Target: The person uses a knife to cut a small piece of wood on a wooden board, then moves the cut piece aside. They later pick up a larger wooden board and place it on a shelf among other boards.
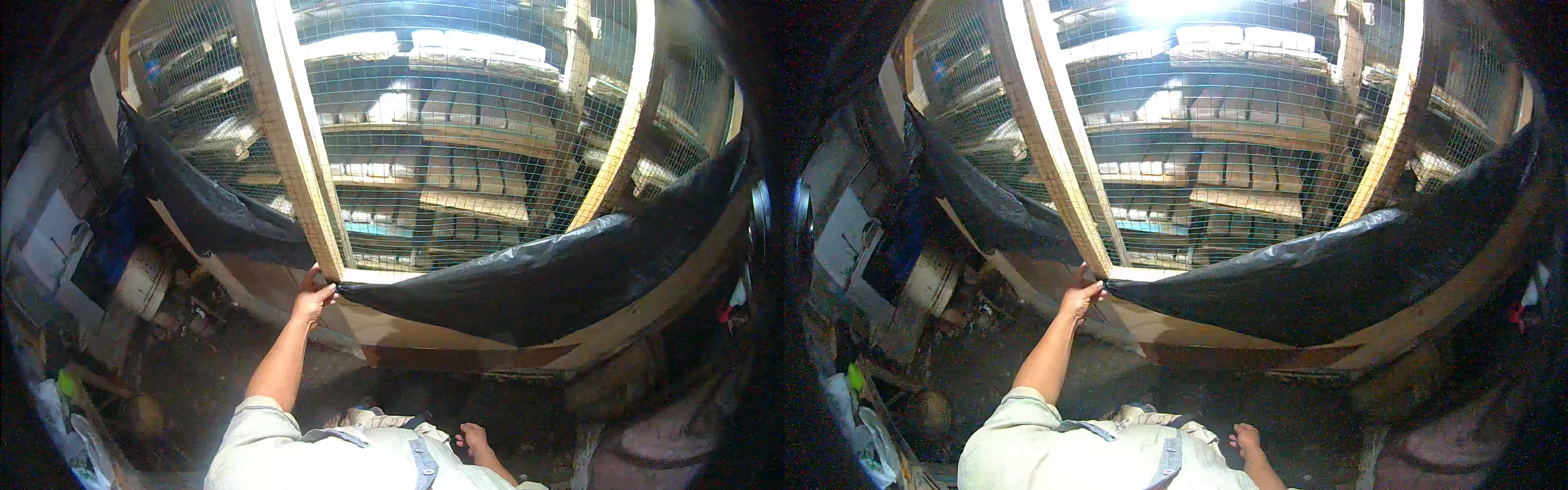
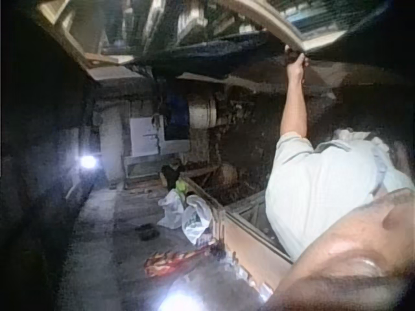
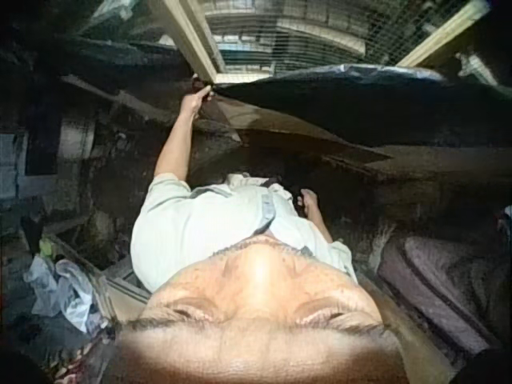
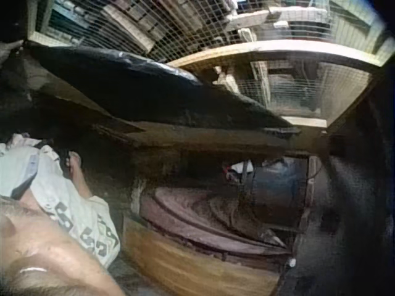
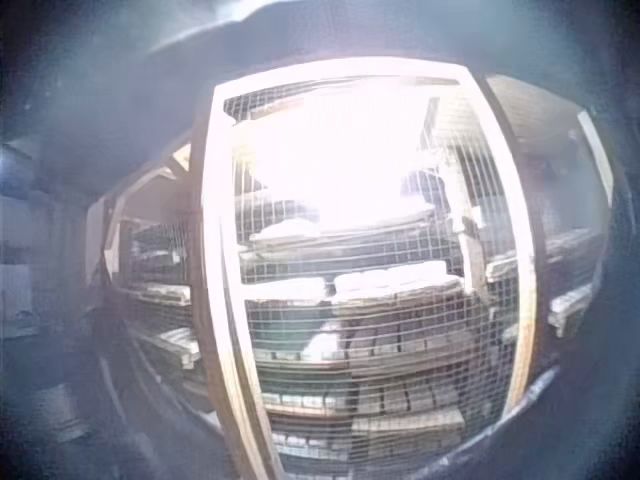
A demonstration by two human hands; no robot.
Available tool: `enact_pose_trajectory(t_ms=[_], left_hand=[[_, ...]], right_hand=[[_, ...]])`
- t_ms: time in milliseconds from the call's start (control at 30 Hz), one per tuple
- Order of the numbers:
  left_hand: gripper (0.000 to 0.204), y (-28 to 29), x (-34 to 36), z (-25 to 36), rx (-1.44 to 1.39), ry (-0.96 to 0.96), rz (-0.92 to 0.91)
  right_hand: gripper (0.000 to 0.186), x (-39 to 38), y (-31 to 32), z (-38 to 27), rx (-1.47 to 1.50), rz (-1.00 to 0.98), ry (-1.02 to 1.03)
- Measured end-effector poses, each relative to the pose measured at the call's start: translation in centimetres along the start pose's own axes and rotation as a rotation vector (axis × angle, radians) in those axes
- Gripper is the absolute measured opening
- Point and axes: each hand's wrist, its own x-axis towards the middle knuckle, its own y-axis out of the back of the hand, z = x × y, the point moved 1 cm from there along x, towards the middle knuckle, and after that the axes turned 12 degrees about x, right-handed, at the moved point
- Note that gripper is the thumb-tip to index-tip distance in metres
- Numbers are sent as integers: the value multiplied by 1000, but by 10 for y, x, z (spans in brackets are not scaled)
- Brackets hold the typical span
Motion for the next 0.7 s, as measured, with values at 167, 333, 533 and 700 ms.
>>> enact_pose_trajectory(t_ms=[167,333,533,700], left_hand=[[68,11,5,1,30,3,-192],[68,16,-7,7,225,-94,-126],[71,36,7,-21,314,-486,-232],[71,51,-6,-11,425,-404,-454]], right_hand=[[45,-24,-28,-41,20,-13,185],[47,-81,-78,-87,-71,-31,413],[46,-170,-189,-137,-242,48,964],[50,-201,-276,-143,-157,-28,1047]])
